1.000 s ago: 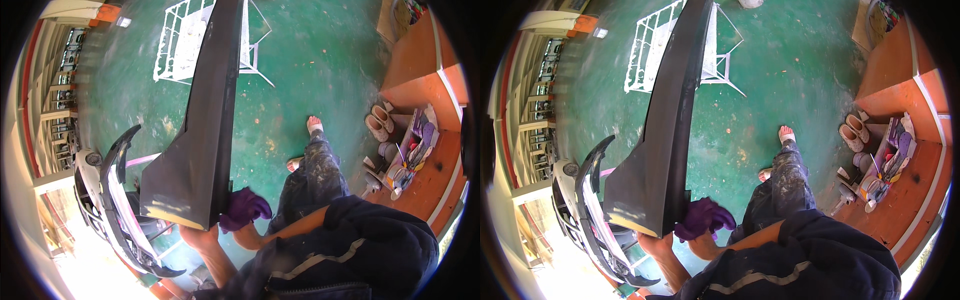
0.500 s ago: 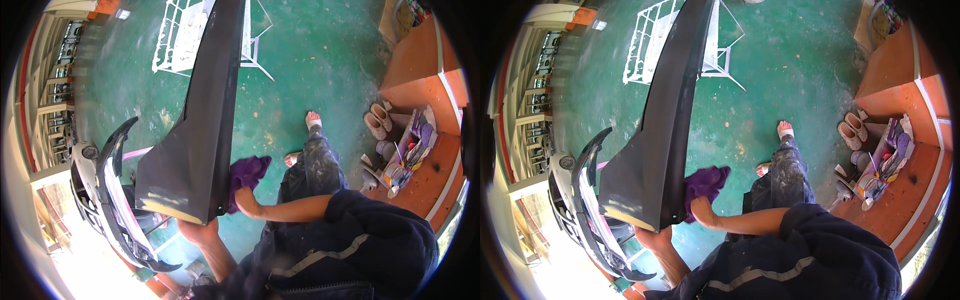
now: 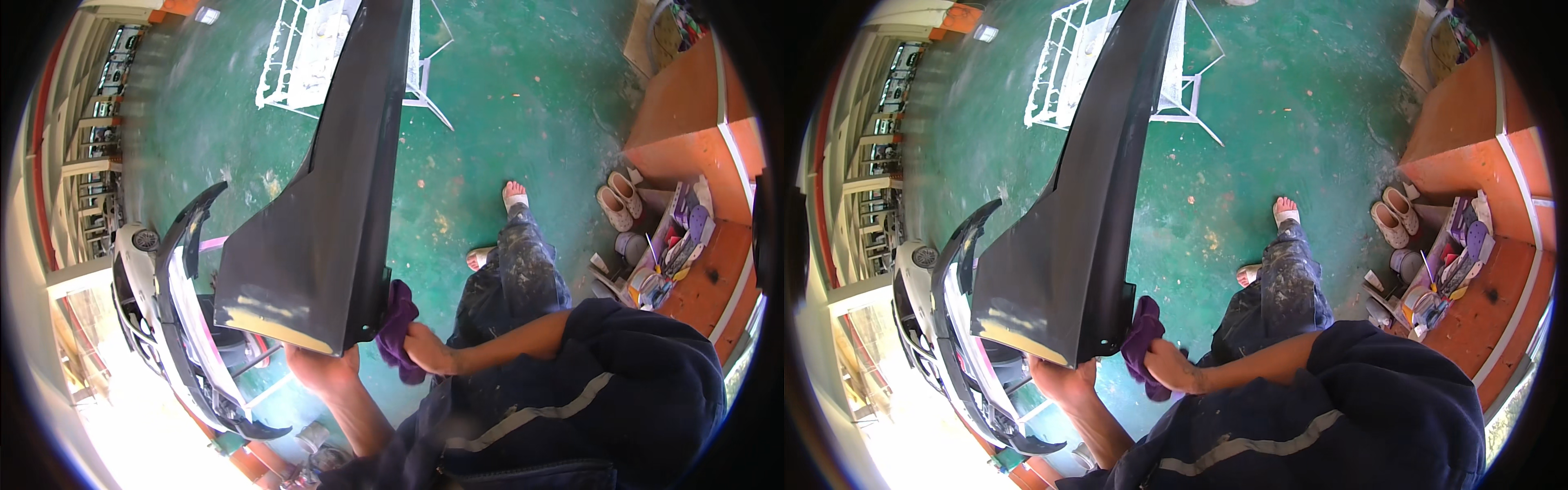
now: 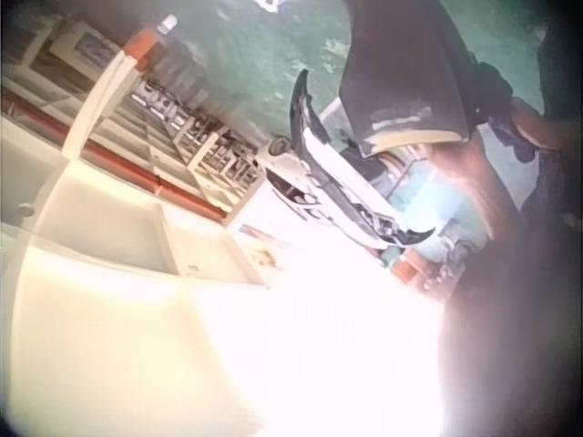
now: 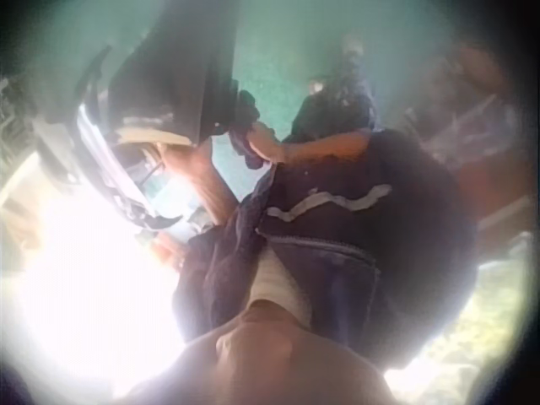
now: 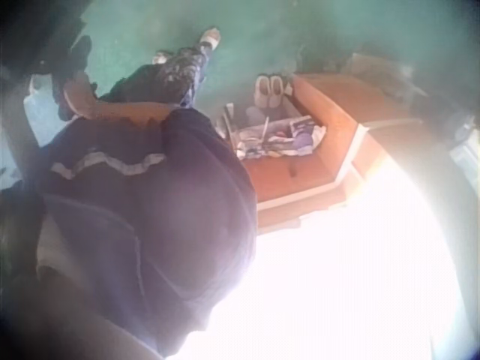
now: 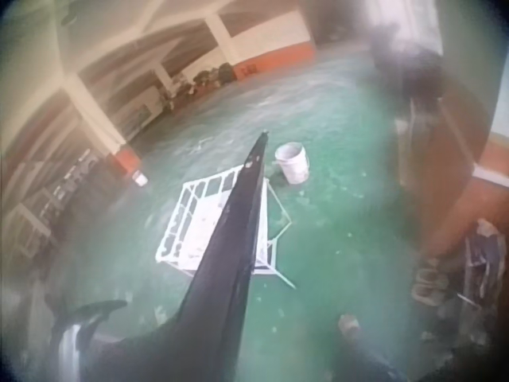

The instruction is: The person sands a black car bumper using a sanding block and a sponge, then wipes it with a purple cloth. The person repeatedly dips the sponge into a bucket of water and continues sanding and wiping the bumper surface.

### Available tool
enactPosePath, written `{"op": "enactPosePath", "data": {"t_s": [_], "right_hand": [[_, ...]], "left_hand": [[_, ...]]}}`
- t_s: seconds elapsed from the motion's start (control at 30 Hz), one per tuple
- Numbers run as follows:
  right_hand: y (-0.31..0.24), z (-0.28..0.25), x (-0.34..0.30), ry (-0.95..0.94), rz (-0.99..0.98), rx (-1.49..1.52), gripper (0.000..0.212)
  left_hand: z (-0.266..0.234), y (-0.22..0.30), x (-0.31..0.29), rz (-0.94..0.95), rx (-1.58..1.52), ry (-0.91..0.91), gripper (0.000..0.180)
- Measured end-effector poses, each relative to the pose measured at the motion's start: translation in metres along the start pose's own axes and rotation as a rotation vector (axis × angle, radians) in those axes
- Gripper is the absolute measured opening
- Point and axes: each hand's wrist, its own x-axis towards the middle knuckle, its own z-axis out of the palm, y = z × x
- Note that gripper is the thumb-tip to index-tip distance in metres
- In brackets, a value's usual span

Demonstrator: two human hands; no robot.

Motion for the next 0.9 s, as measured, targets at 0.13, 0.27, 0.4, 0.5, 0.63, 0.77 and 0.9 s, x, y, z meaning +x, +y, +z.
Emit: {"op": "enactPosePath", "data": {"t_s": [0.13, 0.27, 0.4, 0.5, 0.63, 0.77, 0.9], "right_hand": [[-0.007, -0.022, 0.019, 0.088, -0.136, -0.302, 0.032], [-0.016, -0.017, 0.033, -0.021, -0.17, 0.03, 0.025], [-0.011, -0.025, 0.054, -0.183, -0.09, 0.098, 0.024], [-0.039, -0.004, 0.037, -0.254, -0.04, -0.521, 0.03], [-0.056, 0.027, -0.012, -0.522, 0.082, -1.051, 0.043], [-0.058, -0.004, -0.014, -0.53, 0.237, -0.515, 0.039], [-0.035, -0.034, -0.013, -0.217, -0.074, 0.076, 0.026]], "left_hand": [[-0.005, -0.004, -0.002, 0.025, 0.098, -0.022, 0.056], [0.011, -0.01, -0.011, 0.098, 0.183, 0.14, 0.077], [0.004, -0.011, -0.01, 0.083, 0.103, -0.011, 0.052], [0.01, 0.0, -0.003, 0.001, -0.096, -0.083, 0.043], [0.026, -0.001, 0.004, -0.008, -0.074, 0.048, 0.042], [0.021, 0.003, 0.012, -0.017, -0.095, 0.11, 0.042], [0.016, 0.012, 0.007, -0.079, -0.201, -0.024, 0.046]]}}
